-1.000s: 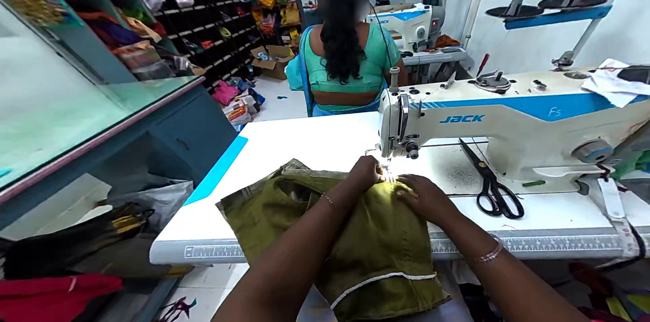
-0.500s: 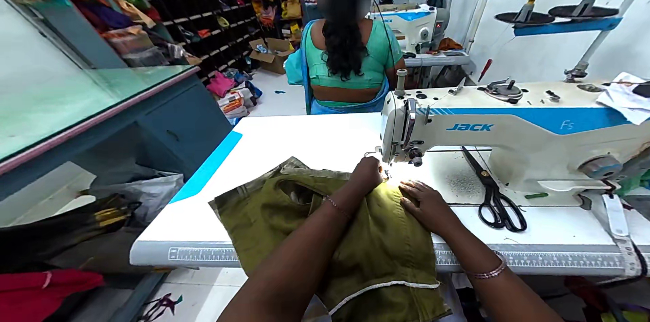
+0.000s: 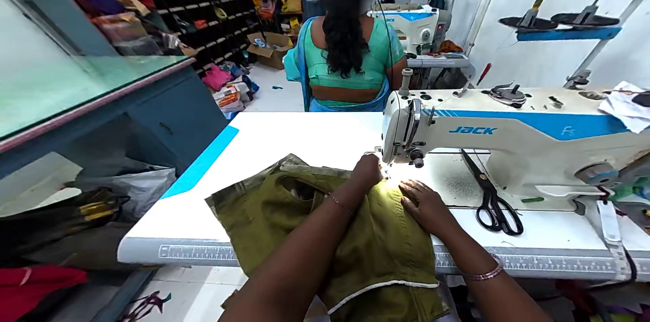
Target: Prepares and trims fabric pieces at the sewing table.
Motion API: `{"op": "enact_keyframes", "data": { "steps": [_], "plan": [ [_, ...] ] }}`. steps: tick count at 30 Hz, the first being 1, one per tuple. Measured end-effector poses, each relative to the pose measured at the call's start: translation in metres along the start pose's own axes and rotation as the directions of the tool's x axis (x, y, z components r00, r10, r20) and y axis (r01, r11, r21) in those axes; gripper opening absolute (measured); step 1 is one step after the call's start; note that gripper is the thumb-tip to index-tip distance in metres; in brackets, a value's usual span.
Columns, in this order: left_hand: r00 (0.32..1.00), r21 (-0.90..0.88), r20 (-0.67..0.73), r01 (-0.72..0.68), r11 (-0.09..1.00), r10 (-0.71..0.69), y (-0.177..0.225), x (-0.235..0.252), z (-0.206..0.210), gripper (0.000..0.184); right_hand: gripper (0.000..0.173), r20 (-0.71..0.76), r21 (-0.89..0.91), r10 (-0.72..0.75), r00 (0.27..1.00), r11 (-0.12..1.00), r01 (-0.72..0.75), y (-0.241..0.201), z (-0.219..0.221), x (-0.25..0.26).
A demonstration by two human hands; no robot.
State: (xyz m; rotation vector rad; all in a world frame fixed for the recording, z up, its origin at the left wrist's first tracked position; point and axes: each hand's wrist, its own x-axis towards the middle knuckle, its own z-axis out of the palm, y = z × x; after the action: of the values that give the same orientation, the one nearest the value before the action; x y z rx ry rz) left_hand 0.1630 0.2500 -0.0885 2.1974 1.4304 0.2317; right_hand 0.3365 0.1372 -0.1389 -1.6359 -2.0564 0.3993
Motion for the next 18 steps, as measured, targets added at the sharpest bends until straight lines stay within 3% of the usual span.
{"op": "enact_keyframes", "data": {
  "steps": [4,6,8,11,14,18],
  "plan": [
    [1.000,0.008,0.003,0.000,1.000,0.000,0.000,0.000,0.000,0.018,0.039,-0.038,0.074,0.045,0.998,0.996,-0.042,-0.003,-0.004,-0.005],
    [1.000,0.011,0.008,0.016,1.000,-0.016,0.002,0.000,-0.002,0.018,0.038,-0.110,0.161,0.100,0.989,0.984,-0.082,-0.006,-0.016,-0.016],
    [1.000,0.015,0.014,0.018,1.000,-0.019,0.002,0.001,-0.003,0.016,0.032,-0.219,0.137,0.203,0.954,0.975,-0.176,-0.001,-0.034,-0.035],
    [1.000,0.034,0.023,0.004,0.999,-0.005,-0.001,0.004,-0.001,0.016,0.026,-0.501,-0.055,0.248,0.829,0.947,-0.317,0.039,-0.064,-0.070],
    [0.999,0.020,0.032,0.011,1.000,-0.012,-0.002,0.005,-0.002,0.017,0.035,-0.665,-0.152,0.224,0.713,0.894,-0.422,0.094,-0.092,-0.104],
    [1.000,0.020,0.025,0.010,1.000,-0.011,-0.002,0.007,-0.002,0.017,0.041,-0.714,-0.204,0.120,0.690,0.906,-0.370,0.135,-0.095,-0.124]
  ]
}}
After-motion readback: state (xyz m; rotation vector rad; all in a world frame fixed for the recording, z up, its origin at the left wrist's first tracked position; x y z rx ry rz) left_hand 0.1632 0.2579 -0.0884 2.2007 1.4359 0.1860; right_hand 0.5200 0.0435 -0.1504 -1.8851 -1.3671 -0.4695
